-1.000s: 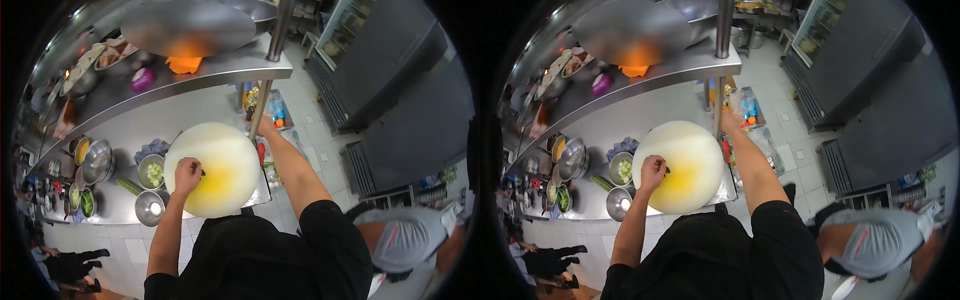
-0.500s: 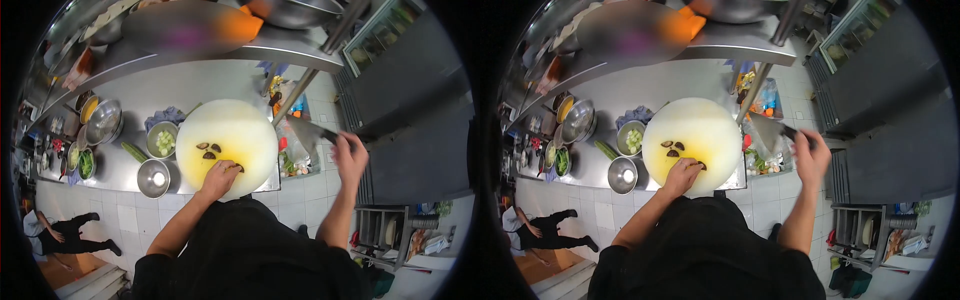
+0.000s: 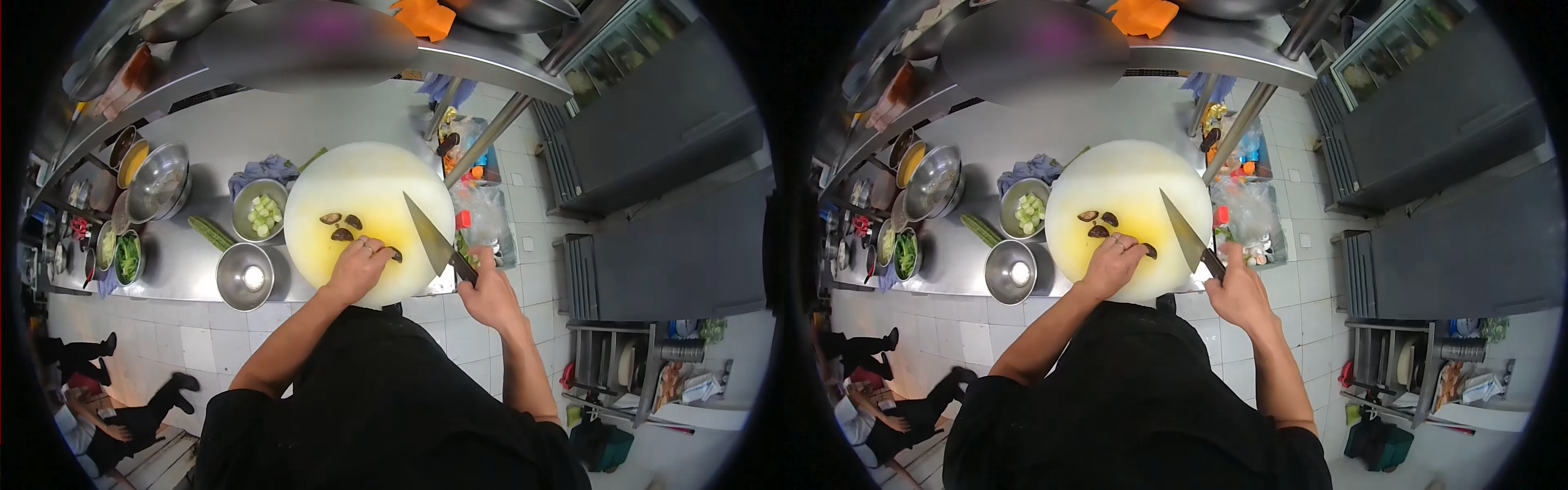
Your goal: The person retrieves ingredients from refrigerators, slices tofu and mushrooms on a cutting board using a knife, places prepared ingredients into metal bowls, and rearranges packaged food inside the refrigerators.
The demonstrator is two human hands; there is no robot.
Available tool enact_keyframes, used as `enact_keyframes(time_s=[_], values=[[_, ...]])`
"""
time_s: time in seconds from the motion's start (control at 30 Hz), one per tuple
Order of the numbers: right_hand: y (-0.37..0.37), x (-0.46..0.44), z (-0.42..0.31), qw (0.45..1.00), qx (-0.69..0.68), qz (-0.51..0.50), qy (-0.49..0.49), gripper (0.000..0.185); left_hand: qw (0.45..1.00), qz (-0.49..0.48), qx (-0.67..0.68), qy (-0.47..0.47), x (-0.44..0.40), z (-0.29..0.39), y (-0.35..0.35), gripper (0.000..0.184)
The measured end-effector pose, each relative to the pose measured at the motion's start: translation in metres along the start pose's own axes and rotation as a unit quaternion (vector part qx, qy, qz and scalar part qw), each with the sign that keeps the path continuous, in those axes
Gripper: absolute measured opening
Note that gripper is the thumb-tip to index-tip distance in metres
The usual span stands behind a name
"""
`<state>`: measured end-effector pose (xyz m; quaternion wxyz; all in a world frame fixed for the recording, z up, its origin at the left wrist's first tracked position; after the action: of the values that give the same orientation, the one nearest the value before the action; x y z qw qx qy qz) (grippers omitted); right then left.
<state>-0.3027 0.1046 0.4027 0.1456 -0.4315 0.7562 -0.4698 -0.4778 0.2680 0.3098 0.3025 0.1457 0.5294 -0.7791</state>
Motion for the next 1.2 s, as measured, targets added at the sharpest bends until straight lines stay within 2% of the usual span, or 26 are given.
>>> enact_keyframes(time_s=[0.03, 0.13, 0.17, 0.27, 0.37, 0.47, 0.6, 0.7, 0.8, 0.87, 0.97, 1.1, 1.17, 1.2], values=[[-0.007, 0.002, -0.011, 1.0, 0.002, 0.0, 0.003, 0.04, 1.0, -0.001, -0.011, -0.005, 0.0, 0.0, 0.001, 0.019], [-0.002, 0.007, -0.029, 0.979, 0.147, -0.083, -0.11, 0.059, 1.0, 0.014, -0.018, -0.019, -0.001, 0.003, 0.0, 0.019], [0.004, 0.008, -0.025, 0.979, 0.148, -0.085, -0.108, 0.059, 1.0, 0.014, -0.014, -0.02, -0.001, 0.003, -0.001, 0.019], [0.004, 0.016, -0.035, 0.947, 0.239, -0.05, -0.209, 0.056, 1.0, 0.019, -0.01, -0.02, -0.003, 0.003, -0.001, 0.02], [-0.02, 0.032, -0.052, 0.928, 0.293, -0.086, -0.211, 0.062, 1.0, 0.012, -0.015, -0.024, -0.003, 0.002, 0.0, 0.019], [-0.014, 0.037, -0.047, 0.919, 0.31, -0.087, -0.226, 0.066, 0.999, 0.016, -0.022, -0.018, -0.002, 0.002, 0.001, 0.011], [0.006, 0.017, -0.032, 0.932, 0.24, -0.043, -0.268, 0.071, 1.0, 0.012, -0.019, -0.02, 0.0, 0.002, 0.003, 0.012], [-0.019, 0.025, -0.049, 0.924, 0.271, -0.074, -0.259, 0.067, 0.999, 0.019, -0.021, -0.018, -0.001, 0.004, 0.0, 0.013], [-0.011, 0.028, -0.04, 0.917, 0.302, -0.122, -0.229, 0.064, 0.999, 0.023, -0.022, -0.013, -0.002, 0.005, -0.002, 0.012], [0.008, 0.016, -0.026, 0.937, 0.212, -0.061, -0.269, 0.062, 0.999, 0.018, -0.022, -0.013, -0.001, 0.006, -0.001, 0.012], [-0.012, 0.021, -0.043, 0.928, 0.257, -0.085, -0.256, 0.059, 0.999, 0.021, -0.026, -0.007, -0.001, 0.007, -0.002, 0.01], [0.002, 0.025, -0.032, 0.928, 0.267, -0.122, -0.228, 0.053, 0.999, 0.035, -0.028, -0.009, 0.0, 0.009, -0.004, 0.011], [0.009, 0.005, -0.016, 0.954, 0.132, -0.091, -0.254, 0.05, 0.999, 0.042, -0.027, -0.009, 0.003, 0.008, -0.006, 0.012], [0.0, 0.0, -0.016, 0.961, 0.109, -0.089, -0.238, 0.049, 0.998, 0.039, -0.017, -0.035, 0.005, 0.005, -0.009, 0.013]])
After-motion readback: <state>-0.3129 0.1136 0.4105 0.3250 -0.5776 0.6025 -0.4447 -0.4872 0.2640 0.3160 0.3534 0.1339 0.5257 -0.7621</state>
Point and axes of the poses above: each hand's wrist, its own x-axis away from the middle knuckle, its own y-axis out of the palm, z = x × y, the point moved 5 cm from there along -x, towards the middle knuckle, and after that the axes turned 3 degrees about y, right-handed, at the moved point
